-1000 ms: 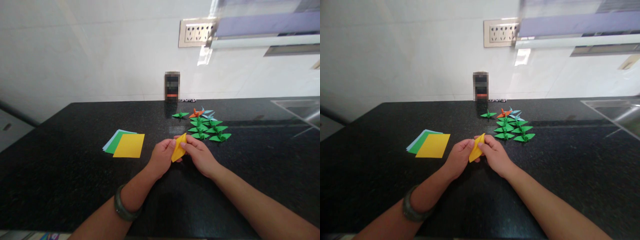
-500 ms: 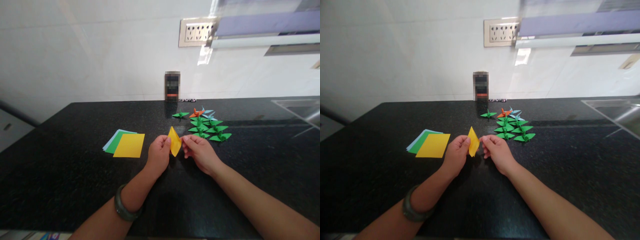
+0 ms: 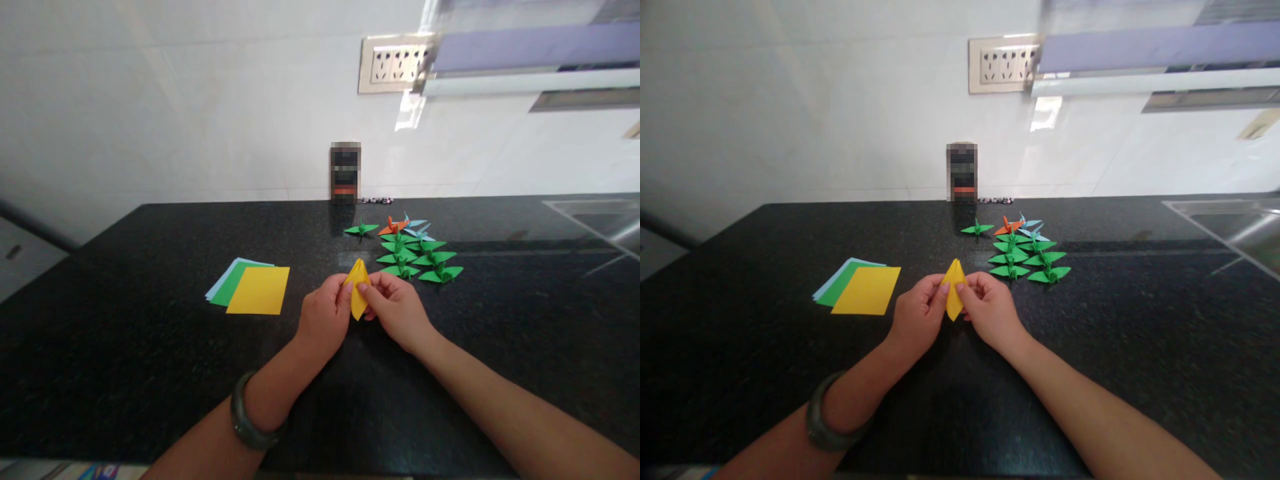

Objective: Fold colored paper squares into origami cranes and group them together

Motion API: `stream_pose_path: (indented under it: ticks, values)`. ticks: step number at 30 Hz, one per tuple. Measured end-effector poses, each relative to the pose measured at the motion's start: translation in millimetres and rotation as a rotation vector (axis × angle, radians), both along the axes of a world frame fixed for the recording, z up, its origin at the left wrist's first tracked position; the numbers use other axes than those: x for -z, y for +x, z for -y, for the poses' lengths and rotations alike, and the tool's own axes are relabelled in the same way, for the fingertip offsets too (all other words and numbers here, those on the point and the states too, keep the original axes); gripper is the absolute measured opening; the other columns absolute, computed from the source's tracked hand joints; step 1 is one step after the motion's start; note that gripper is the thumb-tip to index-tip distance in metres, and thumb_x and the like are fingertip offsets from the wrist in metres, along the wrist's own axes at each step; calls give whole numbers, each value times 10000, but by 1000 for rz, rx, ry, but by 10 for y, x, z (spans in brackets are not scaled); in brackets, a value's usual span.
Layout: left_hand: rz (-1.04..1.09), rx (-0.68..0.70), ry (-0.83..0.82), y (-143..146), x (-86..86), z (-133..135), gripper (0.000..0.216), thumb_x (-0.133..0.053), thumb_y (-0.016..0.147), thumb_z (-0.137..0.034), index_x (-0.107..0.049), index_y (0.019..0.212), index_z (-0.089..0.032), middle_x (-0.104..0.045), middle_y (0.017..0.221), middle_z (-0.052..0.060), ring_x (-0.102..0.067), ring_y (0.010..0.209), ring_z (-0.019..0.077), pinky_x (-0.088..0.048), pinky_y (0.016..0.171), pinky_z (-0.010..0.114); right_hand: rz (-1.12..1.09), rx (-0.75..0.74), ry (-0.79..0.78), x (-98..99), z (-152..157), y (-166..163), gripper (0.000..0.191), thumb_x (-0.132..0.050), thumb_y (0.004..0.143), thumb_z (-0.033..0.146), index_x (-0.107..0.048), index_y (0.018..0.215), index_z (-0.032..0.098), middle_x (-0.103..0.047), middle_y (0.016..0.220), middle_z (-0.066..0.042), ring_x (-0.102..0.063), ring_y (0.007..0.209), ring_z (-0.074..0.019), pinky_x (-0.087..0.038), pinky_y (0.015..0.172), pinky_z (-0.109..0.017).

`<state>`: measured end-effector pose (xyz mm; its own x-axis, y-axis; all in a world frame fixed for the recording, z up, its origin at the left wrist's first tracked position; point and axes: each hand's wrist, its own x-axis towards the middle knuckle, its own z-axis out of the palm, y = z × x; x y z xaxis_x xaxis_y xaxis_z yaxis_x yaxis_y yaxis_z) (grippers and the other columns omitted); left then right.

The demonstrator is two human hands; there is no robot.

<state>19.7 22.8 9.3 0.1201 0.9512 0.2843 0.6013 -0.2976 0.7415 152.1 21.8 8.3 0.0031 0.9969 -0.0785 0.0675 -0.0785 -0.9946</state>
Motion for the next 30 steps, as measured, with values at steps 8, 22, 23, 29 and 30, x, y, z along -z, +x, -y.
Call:
stream_pose_path:
  ticks: [8,22,23,29,30]
  values:
    - [-20,56,-21,2,8,0,255,-427,833,-243,-595,1010,-168,-687,864,51,-634,764,165,-443,671,246,184,-8,173,98,-10,14,104,-528,725,258,-522,786,175,-536,630,20,-486,501,-94,-417,459,-222]
    - [220,-19,-98,-9,54,-42,235,-456,824,-301,-602,949,-165,-683,747,22,-612,622,133,-432,581,220,-168,-3,9,-19,-20,34,254,-587,721,387,-546,799,149,-540,583,20,-502,501,-84,-451,466,-215]
    - [239,-15,-113,-8,54,-45,235,-464,819,-303,-601,948,-162,-685,755,26,-616,628,134,-438,585,221,-202,4,-3,-24,-28,41,266,-604,712,395,-562,786,143,-555,583,13,-512,507,-83,-455,474,-212]
    - [345,18,-216,20,14,-47,234,-500,793,-303,-603,925,-140,-689,737,33,-623,608,137,-451,558,219,-301,3,-60,19,-41,60,293,-717,614,369,-598,757,142,-574,588,20,-514,506,-73,-441,453,-185]
    - [354,30,-228,26,10,-46,229,-511,785,-302,-606,915,-138,-687,730,31,-622,605,135,-449,552,215,-305,4,-68,22,-39,59,305,-725,602,375,-595,751,143,-567,578,25,-507,495,-71,-436,444,-184]
